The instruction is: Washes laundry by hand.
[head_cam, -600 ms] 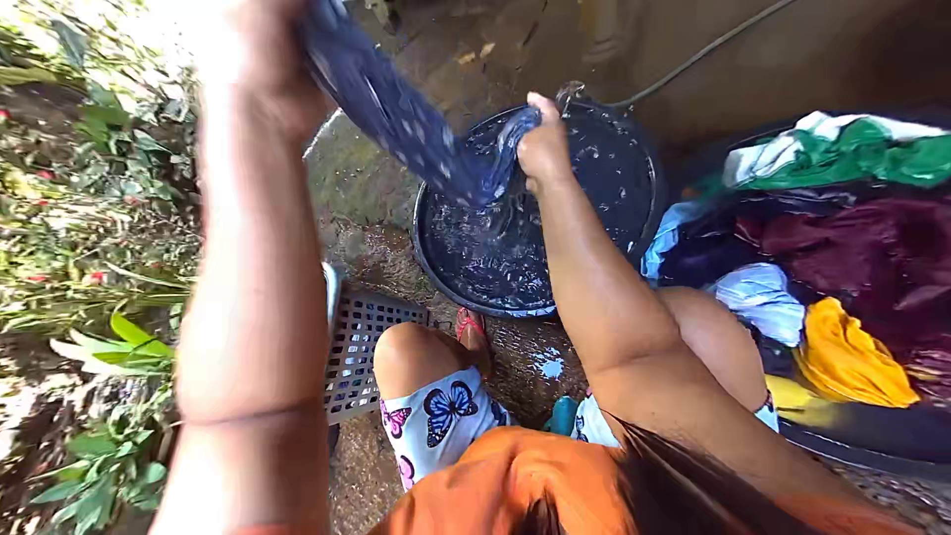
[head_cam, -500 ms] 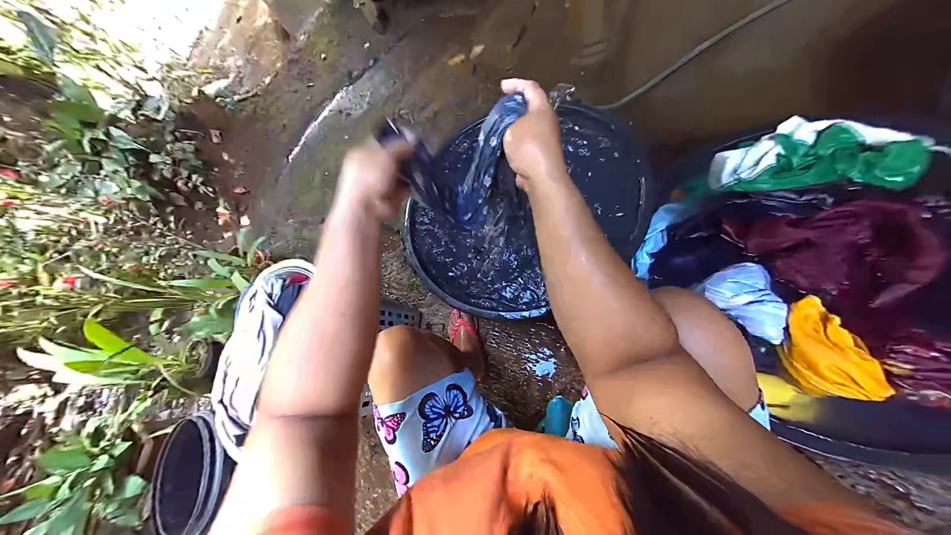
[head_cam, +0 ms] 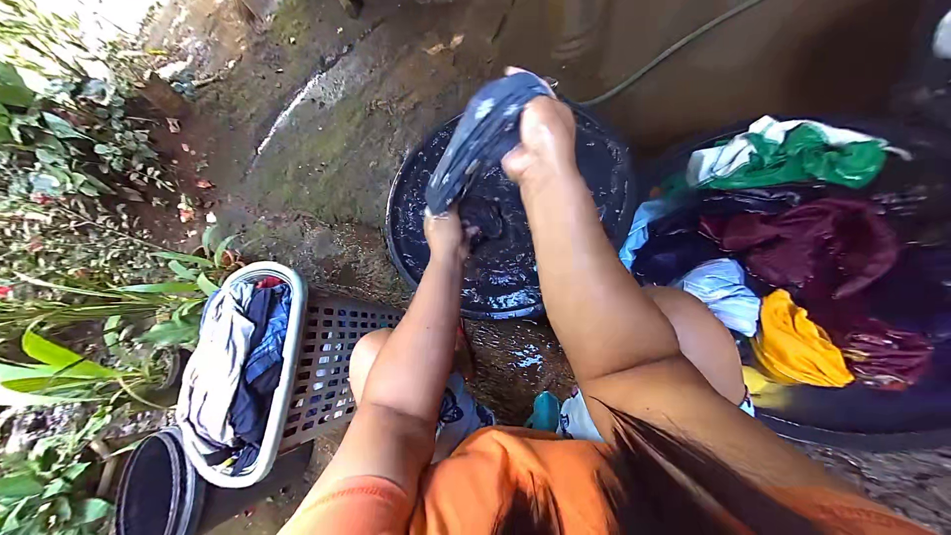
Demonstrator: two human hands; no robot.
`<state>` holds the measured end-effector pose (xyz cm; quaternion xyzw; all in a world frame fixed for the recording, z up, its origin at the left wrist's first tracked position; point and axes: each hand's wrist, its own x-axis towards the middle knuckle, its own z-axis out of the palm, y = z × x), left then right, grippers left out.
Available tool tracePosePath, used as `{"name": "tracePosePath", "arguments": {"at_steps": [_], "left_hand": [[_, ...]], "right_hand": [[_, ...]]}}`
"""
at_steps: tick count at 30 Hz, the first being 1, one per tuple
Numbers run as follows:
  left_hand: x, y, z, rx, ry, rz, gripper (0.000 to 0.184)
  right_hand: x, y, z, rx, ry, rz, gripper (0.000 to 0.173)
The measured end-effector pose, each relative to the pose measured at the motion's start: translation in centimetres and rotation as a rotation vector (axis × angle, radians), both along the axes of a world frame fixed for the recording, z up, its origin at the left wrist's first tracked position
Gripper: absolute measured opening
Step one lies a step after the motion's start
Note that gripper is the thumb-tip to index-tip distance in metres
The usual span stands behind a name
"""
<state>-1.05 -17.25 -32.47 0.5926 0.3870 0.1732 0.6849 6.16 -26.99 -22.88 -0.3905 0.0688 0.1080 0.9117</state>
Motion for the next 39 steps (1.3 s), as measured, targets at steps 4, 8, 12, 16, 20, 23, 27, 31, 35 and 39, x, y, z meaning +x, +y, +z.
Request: {"name": "tracePosePath", "arguments": {"at_steps": [4, 8, 12, 16, 20, 23, 27, 31, 35, 39], "left_hand": [[1.3, -3.3, 4.9, -0.365, -0.305, 0.19, 0.031], [2.6, -6.2, 5.9, -0.525, -0.42, 0.294, 0.027], [0.6, -4.3, 1.0, -0.377, -0.379, 0.205, 0.038], [-5.1, -0.4, -3.6, -0.386, -0.094, -0.33, 0.077], [-5.1, -0.7, -3.1, -0.6, -0.217, -0.487, 0.087], [-2.0, -2.2, -1.1, -0.577, -0.312, -0.146, 0.083], [-0.2, -1.5, 0.6, -0.256, -0.361, 0.117, 0.028], [0.8, -0.4, 2.1, 0.01, -0.387, -0.028, 0.009], [1.2, -0.4, 2.5, -0.355, -0.321, 0.242, 0.034], [1.7, -0.1, 3.1, -0.507, -0.41, 0.349, 0.057]], "right_hand": [[1.6, -0.1, -12.1, 0.023, 0.429, 0.055, 0.037], [-1.3, 2.4, -15.0, 0.399, 0.377, 0.155, 0.035], [0.7, 1.9, -13.0, 0.358, 0.257, -0.107, 0.045], [3.6, 0.4, -12.2, 0.189, -0.244, 0.067, 0.046], [2.9, 0.3, -10.9, 0.215, -0.442, 0.424, 0.044], [1.1, 1.0, -10.6, 0.27, -0.464, 0.532, 0.042], [0.2, 1.2, -11.1, 0.188, 0.035, 0.255, 0.048], [-0.5, 0.9, -14.7, 0.115, 0.488, 0.483, 0.07], [-0.7, 0.4, -16.1, 0.218, 0.298, 0.64, 0.055], [-1.1, 0.0, -16.6, 0.415, 0.045, 0.708, 0.043]]}}
